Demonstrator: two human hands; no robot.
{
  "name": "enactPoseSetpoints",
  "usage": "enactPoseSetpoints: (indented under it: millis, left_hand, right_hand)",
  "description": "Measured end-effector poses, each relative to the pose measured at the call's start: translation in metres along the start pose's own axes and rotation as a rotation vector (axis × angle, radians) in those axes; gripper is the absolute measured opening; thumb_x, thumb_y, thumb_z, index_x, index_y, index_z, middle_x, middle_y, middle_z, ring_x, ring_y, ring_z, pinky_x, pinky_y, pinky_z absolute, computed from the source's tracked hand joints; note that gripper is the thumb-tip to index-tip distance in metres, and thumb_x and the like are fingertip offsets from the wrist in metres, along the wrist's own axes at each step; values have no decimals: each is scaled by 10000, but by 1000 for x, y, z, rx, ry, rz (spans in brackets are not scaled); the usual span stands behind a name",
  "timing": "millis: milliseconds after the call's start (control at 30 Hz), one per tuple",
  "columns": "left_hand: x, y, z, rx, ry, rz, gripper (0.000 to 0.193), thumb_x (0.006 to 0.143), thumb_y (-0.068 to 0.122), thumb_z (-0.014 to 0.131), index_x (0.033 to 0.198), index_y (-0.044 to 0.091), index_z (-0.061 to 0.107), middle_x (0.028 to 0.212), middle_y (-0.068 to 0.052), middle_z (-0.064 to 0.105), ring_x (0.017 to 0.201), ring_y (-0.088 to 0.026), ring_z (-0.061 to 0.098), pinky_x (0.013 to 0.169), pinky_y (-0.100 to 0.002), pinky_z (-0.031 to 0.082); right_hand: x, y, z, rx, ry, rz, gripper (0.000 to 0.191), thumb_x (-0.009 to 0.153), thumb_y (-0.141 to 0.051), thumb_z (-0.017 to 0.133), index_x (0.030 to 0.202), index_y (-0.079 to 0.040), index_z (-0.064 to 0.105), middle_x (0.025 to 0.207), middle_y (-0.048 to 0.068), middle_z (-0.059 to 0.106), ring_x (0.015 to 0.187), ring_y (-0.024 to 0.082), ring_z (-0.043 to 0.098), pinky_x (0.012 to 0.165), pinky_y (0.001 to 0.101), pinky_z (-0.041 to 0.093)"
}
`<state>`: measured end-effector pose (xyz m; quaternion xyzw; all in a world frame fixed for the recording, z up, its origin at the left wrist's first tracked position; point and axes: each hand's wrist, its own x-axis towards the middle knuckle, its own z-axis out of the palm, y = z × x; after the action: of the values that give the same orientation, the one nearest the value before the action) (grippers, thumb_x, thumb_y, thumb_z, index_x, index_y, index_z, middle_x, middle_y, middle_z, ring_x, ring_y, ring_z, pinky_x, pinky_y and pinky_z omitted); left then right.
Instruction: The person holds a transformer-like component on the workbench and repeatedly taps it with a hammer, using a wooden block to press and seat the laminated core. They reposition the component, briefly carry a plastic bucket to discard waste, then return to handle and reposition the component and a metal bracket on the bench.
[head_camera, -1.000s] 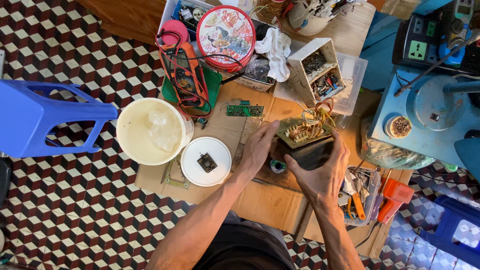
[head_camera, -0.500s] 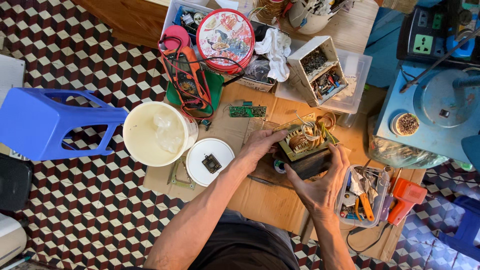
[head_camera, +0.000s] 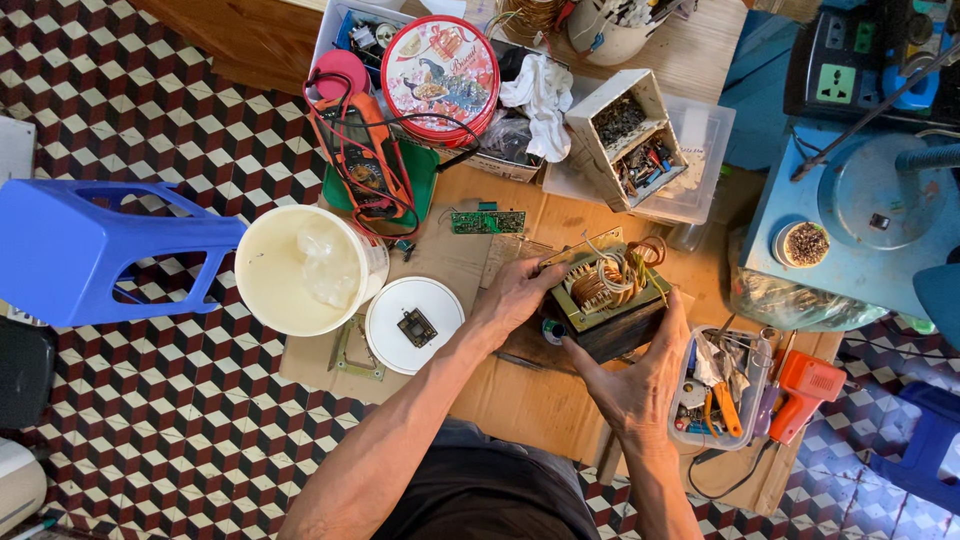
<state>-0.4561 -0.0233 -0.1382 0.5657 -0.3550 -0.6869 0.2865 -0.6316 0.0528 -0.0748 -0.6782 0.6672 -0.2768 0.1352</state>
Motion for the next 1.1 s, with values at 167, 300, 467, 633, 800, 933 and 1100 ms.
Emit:
enactPoseSetpoints:
  millis: [167,300,467,633,800,933,1100]
  left_hand:
    - [8,3,-1,16,-43,-22,453,942,327,658,1305,55,650,993,-54,738,882,-121,655,790,-292,524]
    - [11,3,-4,130,-49,64,439,959,336,631,1243,12,713,982,-74,767,884,-125,672,796,-293,529]
    - [20,5,-6,246,-30,15,455,918,376,674,1184,9,722,881,-113,766,789,-182,705,726,-337,552]
    - [28,7,-13,467,-73,208,402,956,357,665,1092,-4,780,867,-202,734,770,-225,676,729,-375,517]
    - [24,-2,-5,143,37,259,379,894,280,717,1173,24,728,1039,-128,788,897,-157,743,803,-311,566]
    - [23,-4,-4,163,33,175,389,899,262,698,1215,37,728,1060,-132,796,904,-182,750,811,-310,563]
    - [24,0,-7,169,7,126,391,905,268,712,1228,48,721,1097,-115,788,929,-171,759,834,-318,572]
  right_hand:
    - [6,-9,-9,-7,-122,196,1370,597,-372,966,1579,76,123,1490,339,360,1383,445,404,1123,494,380]
    - [8,-17,-15,-15,-182,259,1404,634,-406,961,1593,101,70,1569,368,271,1465,481,310,1174,514,322]
    - [11,-27,-16,-130,-219,324,1405,627,-454,955,1562,133,87,1535,385,279,1424,489,332,1132,511,344]
    - [17,-29,-17,-159,-205,302,1242,661,-408,929,1536,124,225,1455,343,403,1357,449,440,1100,502,401]
    - [16,-31,-14,-199,-197,294,1252,657,-413,936,1531,134,225,1425,342,419,1327,452,456,1070,509,410]
    - [13,-36,-13,-196,-203,310,1237,666,-418,927,1539,115,232,1411,326,437,1309,437,483,1054,507,437]
    - [14,-37,-15,-210,-209,343,1251,660,-415,928,1552,98,217,1403,311,443,1305,429,487,1038,517,441]
